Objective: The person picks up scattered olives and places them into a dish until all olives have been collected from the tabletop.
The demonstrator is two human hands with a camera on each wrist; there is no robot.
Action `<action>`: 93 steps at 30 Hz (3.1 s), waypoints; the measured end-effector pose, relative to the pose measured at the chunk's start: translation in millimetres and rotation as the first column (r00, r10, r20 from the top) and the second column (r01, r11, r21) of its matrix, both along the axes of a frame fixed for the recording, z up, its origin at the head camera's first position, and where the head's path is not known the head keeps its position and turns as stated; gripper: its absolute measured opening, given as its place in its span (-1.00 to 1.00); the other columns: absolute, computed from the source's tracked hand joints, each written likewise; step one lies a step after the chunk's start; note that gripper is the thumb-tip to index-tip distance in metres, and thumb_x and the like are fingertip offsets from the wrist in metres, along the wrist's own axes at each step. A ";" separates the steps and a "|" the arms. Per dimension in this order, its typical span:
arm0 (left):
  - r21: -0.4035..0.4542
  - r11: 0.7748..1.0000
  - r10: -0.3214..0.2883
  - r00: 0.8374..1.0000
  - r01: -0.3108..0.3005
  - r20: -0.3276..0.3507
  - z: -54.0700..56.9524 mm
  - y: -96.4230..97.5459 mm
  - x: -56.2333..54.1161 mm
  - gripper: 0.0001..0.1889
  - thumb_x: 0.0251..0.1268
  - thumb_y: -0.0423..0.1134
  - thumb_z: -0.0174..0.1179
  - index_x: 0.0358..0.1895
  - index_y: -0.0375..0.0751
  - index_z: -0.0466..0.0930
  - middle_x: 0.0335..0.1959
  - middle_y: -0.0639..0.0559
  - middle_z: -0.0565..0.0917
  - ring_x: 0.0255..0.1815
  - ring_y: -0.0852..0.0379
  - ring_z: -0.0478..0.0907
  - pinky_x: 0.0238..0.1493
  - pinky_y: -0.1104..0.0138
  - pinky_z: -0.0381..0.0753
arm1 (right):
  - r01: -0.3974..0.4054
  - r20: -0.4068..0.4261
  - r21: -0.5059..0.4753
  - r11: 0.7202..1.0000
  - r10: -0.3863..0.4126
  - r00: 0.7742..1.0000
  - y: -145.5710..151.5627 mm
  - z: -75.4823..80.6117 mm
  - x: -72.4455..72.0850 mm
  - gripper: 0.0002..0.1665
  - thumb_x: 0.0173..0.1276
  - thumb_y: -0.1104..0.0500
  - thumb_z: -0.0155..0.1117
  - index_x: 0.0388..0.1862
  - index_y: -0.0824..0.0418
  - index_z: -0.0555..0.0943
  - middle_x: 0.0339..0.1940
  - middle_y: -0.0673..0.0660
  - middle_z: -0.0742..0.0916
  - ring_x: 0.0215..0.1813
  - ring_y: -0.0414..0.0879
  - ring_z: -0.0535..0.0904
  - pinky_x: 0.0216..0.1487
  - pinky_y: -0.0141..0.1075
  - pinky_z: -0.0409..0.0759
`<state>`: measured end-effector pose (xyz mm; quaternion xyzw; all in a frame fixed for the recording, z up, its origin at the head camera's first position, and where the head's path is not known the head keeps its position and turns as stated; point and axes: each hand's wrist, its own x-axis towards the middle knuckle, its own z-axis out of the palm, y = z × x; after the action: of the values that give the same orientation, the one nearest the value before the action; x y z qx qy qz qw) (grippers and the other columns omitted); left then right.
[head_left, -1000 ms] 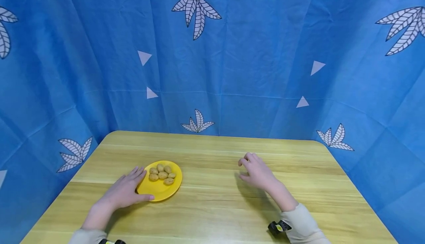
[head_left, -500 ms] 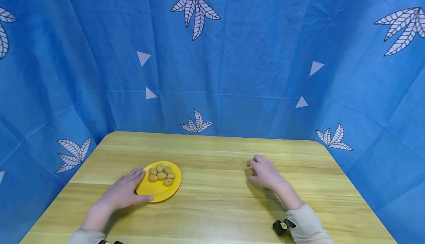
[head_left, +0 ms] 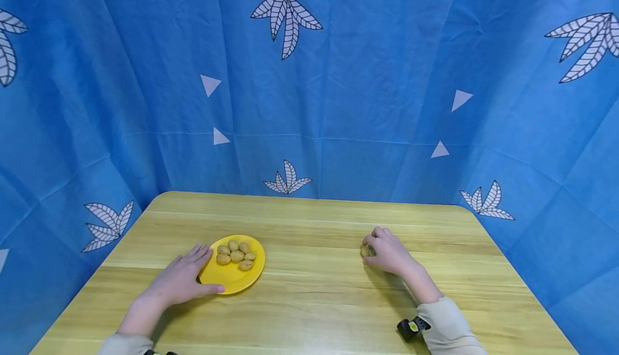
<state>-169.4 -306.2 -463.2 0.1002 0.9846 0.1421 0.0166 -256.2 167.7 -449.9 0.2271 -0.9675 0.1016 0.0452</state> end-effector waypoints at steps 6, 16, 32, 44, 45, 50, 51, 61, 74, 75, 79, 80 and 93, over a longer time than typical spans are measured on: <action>0.003 1.000 -0.003 1.000 0.003 -0.007 -0.2 0.0 -0.2 0.17 -0.06 0.55 0.15 0.44 -0.37 0.24 0.50 -0.35 0.20 0.52 -0.35 0.08 0.41 -0.32 0.10 | 0.010 -0.003 0.011 1.000 -0.010 1.000 0.3 -0.6 -1.1 -0.64 0.13 0.14 0.48 -0.09 0.21 0.68 -0.25 0.08 0.51 -0.21 -0.06 0.31 -0.22 -0.21 0.34; 0.002 1.000 -0.005 1.000 0.005 -0.014 -1.1 0.1 -0.6 0.17 -0.06 0.54 0.15 0.43 -0.38 0.25 0.49 -0.36 0.21 0.52 -0.36 0.08 0.40 -0.33 0.11 | 0.008 -0.006 0.018 1.000 -0.008 1.000 -0.7 -0.1 -2.1 -0.67 0.11 0.15 0.50 -0.14 0.19 0.67 -0.22 0.08 0.53 -0.17 -0.04 0.36 -0.18 -0.16 0.41; 0.003 1.000 -0.007 1.000 0.007 -0.019 -0.8 0.2 0.8 0.16 -0.06 0.53 0.16 0.43 -0.38 0.25 0.49 -0.36 0.21 0.52 -0.36 0.10 0.41 -0.32 0.12 | -0.025 -0.034 0.021 0.999 0.026 0.999 -10.5 3.2 -2.4 -0.64 0.08 0.11 0.53 -0.15 0.19 0.66 -0.25 0.05 0.53 -0.20 -0.07 0.35 -0.21 -0.20 0.38; 0.007 1.000 -0.005 1.000 0.005 -0.019 -2.0 -0.5 0.2 0.17 -0.06 0.54 0.16 0.43 -0.38 0.25 0.49 -0.35 0.21 0.53 -0.35 0.08 0.41 -0.31 0.12 | -0.084 -0.095 0.038 0.996 0.087 0.992 -29.9 15.5 3.1 -0.64 0.06 0.12 0.54 -0.17 0.17 0.65 -0.24 0.05 0.54 -0.18 -0.07 0.40 -0.21 -0.20 0.44; 0.009 1.000 -0.003 1.000 0.003 -0.018 -2.0 -0.6 -0.2 0.17 -0.06 0.54 0.16 0.43 -0.37 0.25 0.49 -0.34 0.21 0.53 -0.35 0.07 0.41 -0.31 0.11 | -0.087 -0.094 0.039 0.995 0.091 0.991 -32.0 17.1 3.9 -0.64 0.06 0.13 0.54 -0.17 0.18 0.65 -0.24 0.05 0.54 -0.17 -0.06 0.40 -0.20 -0.20 0.44; 0.008 1.000 -0.005 1.000 0.005 -0.017 -2.2 -0.6 -0.2 0.17 -0.06 0.54 0.16 0.43 -0.38 0.25 0.49 -0.35 0.21 0.52 -0.36 0.08 0.41 -0.32 0.12 | -0.110 -0.102 0.026 0.994 0.112 0.988 -42.9 23.8 8.3 -0.64 0.06 0.14 0.55 -0.18 0.18 0.65 -0.25 0.05 0.53 -0.16 -0.03 0.41 -0.19 -0.17 0.44; 0.006 1.000 -0.005 1.000 0.005 -0.018 -2.2 -0.6 -0.1 0.17 -0.06 0.54 0.16 0.43 -0.38 0.25 0.49 -0.35 0.22 0.52 -0.35 0.08 0.41 -0.32 0.12 | -0.115 -0.102 0.026 0.993 0.117 0.988 -45.3 24.5 8.7 -0.64 0.06 0.13 0.55 -0.18 0.17 0.64 -0.25 0.05 0.53 -0.16 -0.03 0.41 -0.18 -0.18 0.44; 0.011 1.000 -0.009 1.000 0.009 -0.024 -2.3 -1.3 0.1 0.16 -0.05 0.53 0.17 0.42 -0.38 0.26 0.49 -0.35 0.21 0.52 -0.36 0.09 0.40 -0.32 0.13 | -0.149 -0.103 0.005 0.989 0.149 0.984 -67.8 32.9 12.9 -0.65 0.09 0.10 0.54 -0.17 0.13 0.63 -0.22 0.04 0.53 -0.10 0.00 0.43 -0.11 -0.14 0.47; 0.009 1.000 -0.014 1.000 0.014 -0.028 -5.2 -3.6 -0.2 0.16 -0.06 0.54 0.15 0.42 -0.38 0.26 0.49 -0.35 0.21 0.52 -0.35 0.09 0.41 -0.31 0.13 | -0.246 -0.152 0.035 0.969 0.249 0.957 -104.2 41.1 20.3 -0.66 0.12 0.05 0.51 -0.15 0.09 0.64 -0.17 0.03 0.56 -0.09 -0.05 0.44 -0.10 -0.17 0.51; 0.010 1.000 -0.013 1.000 0.014 -0.028 -5.1 -3.5 -0.2 0.16 -0.06 0.54 0.15 0.42 -0.38 0.26 0.49 -0.35 0.21 0.52 -0.35 0.09 0.41 -0.31 0.13 | -0.252 -0.149 0.038 0.967 0.255 0.956 -107.6 41.5 21.1 -0.66 0.13 0.05 0.51 -0.14 0.09 0.64 -0.17 0.03 0.56 -0.09 -0.05 0.43 -0.09 -0.17 0.50; 0.012 1.000 -0.013 1.000 0.013 -0.027 -4.5 -3.2 0.3 0.16 -0.05 0.54 0.16 0.43 -0.38 0.25 0.49 -0.35 0.21 0.52 -0.36 0.09 0.41 -0.31 0.13 | -0.278 -0.154 0.057 0.959 0.283 0.947 -122.2 42.5 23.6 -0.67 0.14 0.04 0.50 -0.14 0.06 0.64 -0.16 0.01 0.56 -0.10 -0.08 0.41 -0.10 -0.20 0.49; 0.012 1.000 -0.012 1.000 0.012 -0.025 -4.2 -3.1 0.5 0.16 -0.05 0.54 0.16 0.43 -0.38 0.25 0.49 -0.35 0.21 0.52 -0.35 0.09 0.41 -0.31 0.13 | -0.285 -0.161 0.072 0.956 0.293 0.942 -125.9 42.7 24.0 -0.67 0.15 0.02 0.50 -0.14 0.05 0.64 -0.16 0.00 0.56 -0.11 -0.09 0.40 -0.11 -0.22 0.49; 0.014 1.000 -0.022 0.999 0.023 -0.022 -2.0 -2.3 3.3 0.14 -0.04 0.51 0.18 0.42 -0.38 0.26 0.48 -0.36 0.22 0.52 -0.36 0.09 0.40 -0.32 0.14 | -0.366 -0.203 0.217 0.905 0.409 0.890 -171.1 42.8 31.0 -0.66 0.18 -0.09 0.45 -0.12 -0.04 0.61 -0.18 -0.05 0.53 -0.15 -0.16 0.36 -0.16 -0.38 0.41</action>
<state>-166.1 -308.6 -465.3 0.1130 0.9825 0.1477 0.0066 -225.2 -3.4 -407.0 0.4299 -0.8945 -0.0042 0.1226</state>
